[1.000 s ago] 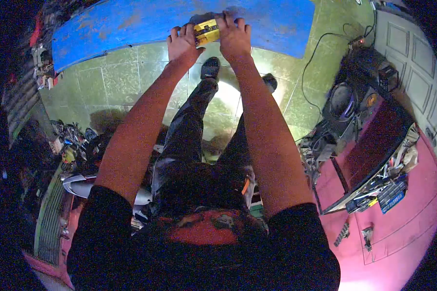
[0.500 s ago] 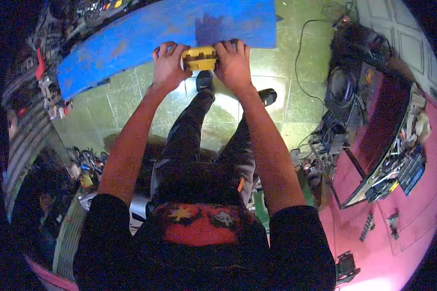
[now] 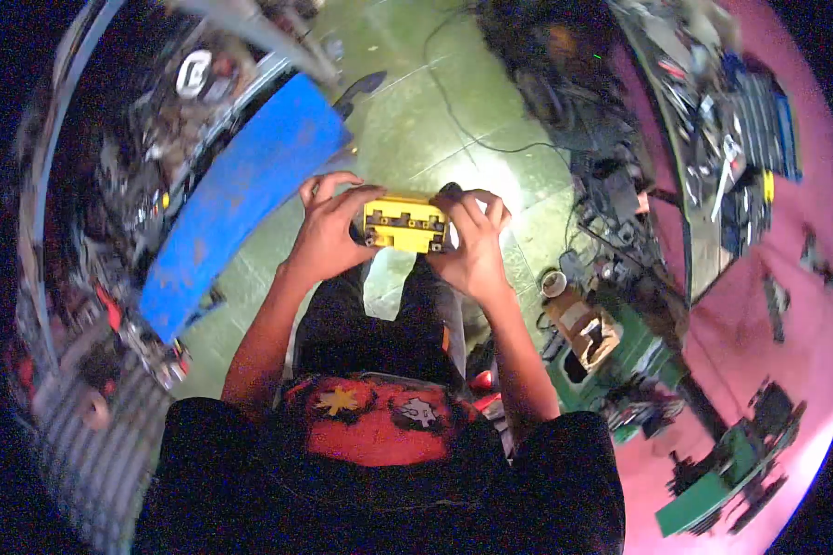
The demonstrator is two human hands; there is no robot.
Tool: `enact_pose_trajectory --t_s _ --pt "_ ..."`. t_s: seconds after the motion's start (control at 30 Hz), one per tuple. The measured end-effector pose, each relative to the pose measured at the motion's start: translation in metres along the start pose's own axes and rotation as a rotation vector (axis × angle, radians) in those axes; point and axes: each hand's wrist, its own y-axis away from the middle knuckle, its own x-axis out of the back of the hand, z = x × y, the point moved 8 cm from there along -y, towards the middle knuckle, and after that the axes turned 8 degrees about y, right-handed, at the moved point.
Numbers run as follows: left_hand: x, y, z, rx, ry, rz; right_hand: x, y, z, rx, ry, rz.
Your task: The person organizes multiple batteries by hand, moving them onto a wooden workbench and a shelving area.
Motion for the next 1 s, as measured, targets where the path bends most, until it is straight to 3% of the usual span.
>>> enact_pose_trajectory --t_s 0.23,0.47,0.63,1.0 --pt "-0.075 -0.123 0.153 -0.361 0.064 -0.233 0.151 0.066 0.093 -0.268 0.092 0.279" --pt "-0.133 -0.173 0.24 -0.587 0.058 -0.376 0.221 0.118 0.136 -0.466 0.136 0.448" --pt "-0.144 -0.185 0.267 -0.628 0.088 -0.41 0.246 0.128 0.138 -0.524 0.185 0.493" --pt "-0.128 -0.24 0.262 -0.652 0.098 -0.532 0.245 0.091 0.135 -0.649 0.152 0.514"
